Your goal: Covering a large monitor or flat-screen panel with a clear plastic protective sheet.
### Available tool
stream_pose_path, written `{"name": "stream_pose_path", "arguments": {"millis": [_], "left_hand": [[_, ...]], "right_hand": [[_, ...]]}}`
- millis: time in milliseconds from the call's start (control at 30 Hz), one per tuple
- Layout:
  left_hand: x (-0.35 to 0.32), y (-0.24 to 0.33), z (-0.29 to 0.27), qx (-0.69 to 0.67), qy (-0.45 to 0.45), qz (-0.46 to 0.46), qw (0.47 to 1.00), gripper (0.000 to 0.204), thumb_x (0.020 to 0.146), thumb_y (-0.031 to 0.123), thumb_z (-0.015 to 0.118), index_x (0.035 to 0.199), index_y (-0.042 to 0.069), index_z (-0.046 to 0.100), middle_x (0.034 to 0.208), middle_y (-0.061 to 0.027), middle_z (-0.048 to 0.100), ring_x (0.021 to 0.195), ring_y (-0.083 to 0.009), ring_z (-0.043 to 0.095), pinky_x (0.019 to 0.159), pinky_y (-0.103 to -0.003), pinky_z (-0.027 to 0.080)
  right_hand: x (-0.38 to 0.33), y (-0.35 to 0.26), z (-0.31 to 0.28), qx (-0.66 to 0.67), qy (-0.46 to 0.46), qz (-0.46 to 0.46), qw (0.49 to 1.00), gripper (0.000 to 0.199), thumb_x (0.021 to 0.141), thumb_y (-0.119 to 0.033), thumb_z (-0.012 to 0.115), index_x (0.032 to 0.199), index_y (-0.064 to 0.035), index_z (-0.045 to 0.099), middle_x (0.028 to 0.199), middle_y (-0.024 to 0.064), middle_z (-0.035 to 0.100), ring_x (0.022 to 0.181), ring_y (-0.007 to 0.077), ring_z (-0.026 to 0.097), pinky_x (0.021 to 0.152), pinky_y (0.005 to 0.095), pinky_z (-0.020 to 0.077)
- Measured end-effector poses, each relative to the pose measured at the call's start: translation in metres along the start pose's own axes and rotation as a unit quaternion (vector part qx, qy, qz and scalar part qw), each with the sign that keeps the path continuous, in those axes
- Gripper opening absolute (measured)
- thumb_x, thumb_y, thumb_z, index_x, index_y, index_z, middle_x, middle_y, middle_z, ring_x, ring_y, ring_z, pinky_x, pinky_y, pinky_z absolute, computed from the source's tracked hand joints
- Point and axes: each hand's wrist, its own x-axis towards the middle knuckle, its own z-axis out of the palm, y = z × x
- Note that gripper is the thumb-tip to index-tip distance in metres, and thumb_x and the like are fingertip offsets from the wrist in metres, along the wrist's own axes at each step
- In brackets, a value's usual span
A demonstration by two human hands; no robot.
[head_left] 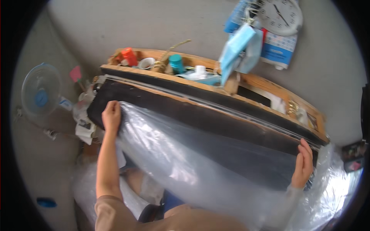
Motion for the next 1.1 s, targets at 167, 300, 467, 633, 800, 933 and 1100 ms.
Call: {"name": "stream_pose_path", "arguments": {"millis": [167, 300, 467, 633, 800, 933, 1100], "left_hand": [[0.157, -0.008, -0.084, 0.066, 0.051, 0.124, 0.989, 0.014, 0.081, 0.019, 0.057, 0.084, 0.006, 0.06, 0.067, -0.0117, 0.06, 0.06, -0.0212, 0.06, 0.057, -0.03, 0.045], [0.162, -0.002, -0.114, 0.105, 0.061, 0.138, 0.983, 0.014, 0.081, 0.019, 0.056, 0.085, 0.006, 0.06, 0.07, -0.0135, 0.06, 0.065, -0.0264, 0.061, 0.06, -0.032, 0.045], [0.172, -0.001, -0.126, 0.1, 0.057, 0.13, 0.985, 0.015, 0.081, 0.02, 0.056, 0.084, 0.006, 0.06, 0.071, -0.0132, 0.061, 0.067, -0.0275, 0.061, 0.061, -0.033, 0.045], [0.176, -0.006, -0.131, 0.081, 0.062, 0.11, 0.989, 0.015, 0.08, 0.021, 0.056, 0.084, 0.006, 0.06, 0.072, -0.0136, 0.061, 0.067, -0.0277, 0.06, 0.061, -0.033, 0.045], [0.172, 0.002, -0.116, 0.111, 0.031, 0.151, 0.982, 0.019, 0.083, 0.02, 0.052, 0.094, 0.007, 0.061, 0.089, -0.0138, 0.062, 0.081, -0.0268, 0.061, 0.072, -0.031, 0.046], [0.195, -0.048, -0.127, 0.101, 0.043, 0.169, 0.979, 0.024, 0.088, 0.021, 0.049, 0.102, 0.003, 0.058, 0.096, -0.014, 0.061, 0.086, -0.0238, 0.059, 0.078, -0.03, 0.044], [0.206, -0.08, -0.168, 0.183, 0.003, 0.191, 0.964, 0.029, 0.092, 0.026, 0.041, 0.102, 0.001, 0.052, 0.093, -0.0159, 0.058, 0.083, -0.0282, 0.056, 0.076, -0.031, 0.043]], "right_hand": [[0.019, -0.139, 0.197, 0.175, 0.0, -0.043, 0.984, 0.028, 0.074, -0.022, 0.064, 0.096, -0.0063, 0.058, 0.067, 0.0046, 0.055, 0.061, 0.0196, 0.053, 0.055, 0.0309, 0.0433], [-0.015, -0.17, 0.279, 0.193, -0.222, -0.249, 0.923, 0.018, 0.067, -0.015, 0.066, 0.082, -0.0079, 0.059, 0.059, 0.0029, 0.048, 0.047, 0.0208, 0.045, 0.042, 0.0309, 0.0351], [-0.01, -0.224, 0.242, 0.125, -0.056, -0.387, 0.912, 0.008, 0.062, -0.01, 0.058, 0.07, -0.0113, 0.057, 0.054, 0.0024, 0.041, 0.045, 0.0154, 0.041, 0.039, 0.0287, 0.0283], [-0.048, -0.217, 0.279, 0.434, -0.211, -0.355, 0.801, 0.006, 0.072, -0.012, 0.059, 0.076, -0.0082, 0.057, 0.06, 0.0048, 0.045, 0.049, 0.0199, 0.05, 0.044, 0.0321, 0.0375], [0.04, -0.21, 0.296, 0.174, -0.003, -0.095, 0.98, 0.024, 0.064, -0.024, 0.067, 0.079, -0.0075, 0.059, 0.075, 0.0091, 0.055, 0.074, 0.0258, 0.056, 0.061, 0.0413, 0.0428], [0.012, -0.206, 0.281, 0.477, -0.27, -0.14, 0.825, 0.028, 0.068, -0.029, 0.066, 0.07, -0.0044, 0.052, 0.074, 0.0074, 0.056, 0.068, 0.0224, 0.054, 0.061, 0.0353, 0.0411], [-0.079, -0.062, 0.152, 0.571, -0.495, -0.026, 0.654, 0.029, 0.073, -0.021, 0.068, 0.093, -0.0078, 0.052, 0.081, 0.0047, 0.058, 0.07, 0.0101, 0.055, 0.058, 0.0275, 0.0435]]}}
